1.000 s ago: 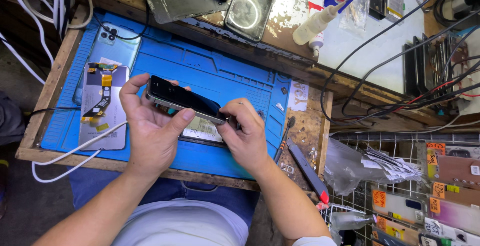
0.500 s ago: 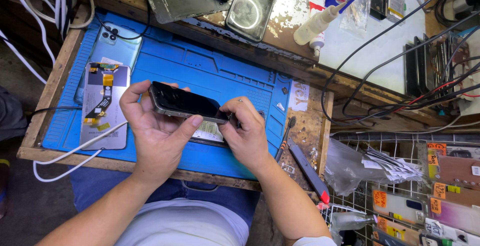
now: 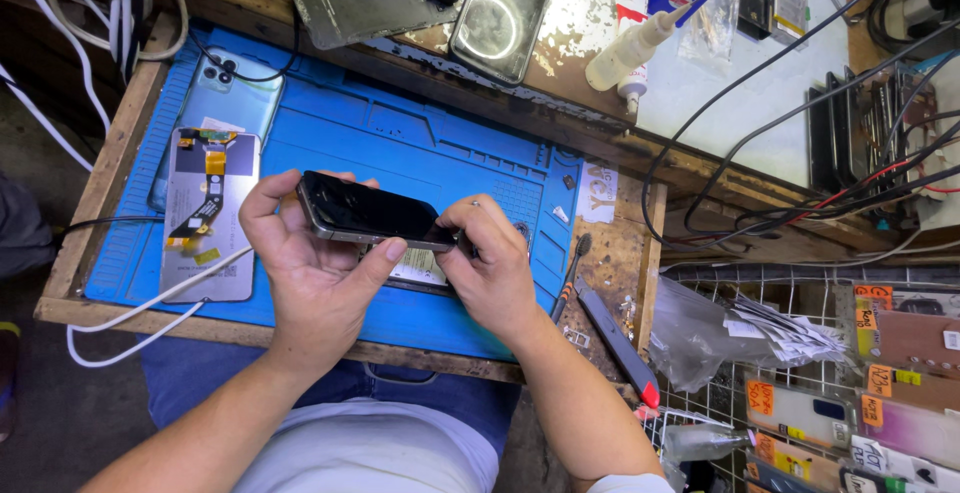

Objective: The person disassembles and repairs components of a mobile phone on a workbench. The person manipulates internal circuitry using a small precision tool, connects cables, and fits various phone modules together by hand.

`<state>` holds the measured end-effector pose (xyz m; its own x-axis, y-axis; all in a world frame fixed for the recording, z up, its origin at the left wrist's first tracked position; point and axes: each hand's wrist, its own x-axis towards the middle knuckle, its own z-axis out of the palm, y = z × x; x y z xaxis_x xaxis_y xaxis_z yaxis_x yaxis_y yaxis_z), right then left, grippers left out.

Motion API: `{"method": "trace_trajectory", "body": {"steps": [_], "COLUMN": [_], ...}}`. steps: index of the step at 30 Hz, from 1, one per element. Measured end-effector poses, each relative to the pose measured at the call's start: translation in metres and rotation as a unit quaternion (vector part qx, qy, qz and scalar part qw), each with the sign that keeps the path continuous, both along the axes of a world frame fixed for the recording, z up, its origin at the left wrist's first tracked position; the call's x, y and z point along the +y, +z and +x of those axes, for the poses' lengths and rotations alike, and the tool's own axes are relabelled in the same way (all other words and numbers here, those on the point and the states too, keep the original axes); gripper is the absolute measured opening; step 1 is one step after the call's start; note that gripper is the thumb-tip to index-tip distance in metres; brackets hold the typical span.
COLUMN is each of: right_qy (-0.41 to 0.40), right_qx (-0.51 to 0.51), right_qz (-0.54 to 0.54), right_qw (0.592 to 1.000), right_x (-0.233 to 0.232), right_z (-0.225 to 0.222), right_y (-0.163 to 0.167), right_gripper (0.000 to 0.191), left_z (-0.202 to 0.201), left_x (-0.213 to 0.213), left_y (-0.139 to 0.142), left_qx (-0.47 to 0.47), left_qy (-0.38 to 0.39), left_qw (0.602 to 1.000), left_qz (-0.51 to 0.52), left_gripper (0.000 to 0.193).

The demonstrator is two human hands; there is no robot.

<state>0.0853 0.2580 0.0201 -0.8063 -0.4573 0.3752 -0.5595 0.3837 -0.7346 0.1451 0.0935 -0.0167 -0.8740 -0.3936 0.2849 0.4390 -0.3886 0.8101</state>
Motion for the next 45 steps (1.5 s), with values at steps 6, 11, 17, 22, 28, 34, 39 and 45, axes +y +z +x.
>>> {"method": "trace_trajectory", "body": {"steps": [6,11,17,22,28,34,39,45], "right_qy": [-0.003,0.009,0.016,0.012,0.013,0.013,-0.012,-0.007], "right_qx": [-0.006,-0.008,0.014,-0.002,-0.011,0.011,-0.004,0.006], "right_qz": [0.005,-0.003,-0.007,-0.008,-0.007,-0.001,0.009,0.020], "right_qw": [1.000,1.000,1.000,1.000,1.000,1.000,1.000,1.000], "right_x": [0.0006,0.0002,0.0003,0.0007,0.0006,0.0011,0.0005,0.0027], "right_z": [-0.0003,0.0013,0.0014,0.0017,0.0012,0.0013,0.0003,-0.0017], "right_y": [-0.0005,-0.0009,-0.0018,-0.0024,-0.0030,-0.0018,-0.0010,0.0001], "right_gripper": [0.020,0.020,0.024,0.023,0.023,0.022,0.021,0.023], "left_z": [0.0022,0.0023,0.0034,0.0031,0.0027,0.0022,0.0002,0.0001], "left_x": [0.0008,-0.0009,-0.0029,-0.0030,-0.0021,-0.0018,-0.0016,-0.0006], "left_y": [-0.0019,-0.0031,-0.0040,-0.0052,-0.0047,-0.0016,-0.0028,-0.0055], "left_qx": [0.006,0.010,0.002,0.003,0.001,0.000,-0.016,-0.013], "left_qy": [0.002,0.001,-0.009,-0.008,-0.005,-0.019,-0.042,-0.051], "left_qw": [1.000,1.000,1.000,1.000,1.000,0.999,0.996,0.996], "left_qz": [0.000,0.002,0.017,0.027,0.021,0.034,0.080,0.069], "left_gripper": [0.082,0.082,0.082,0.081,0.082,0.082,0.081,0.076]}}
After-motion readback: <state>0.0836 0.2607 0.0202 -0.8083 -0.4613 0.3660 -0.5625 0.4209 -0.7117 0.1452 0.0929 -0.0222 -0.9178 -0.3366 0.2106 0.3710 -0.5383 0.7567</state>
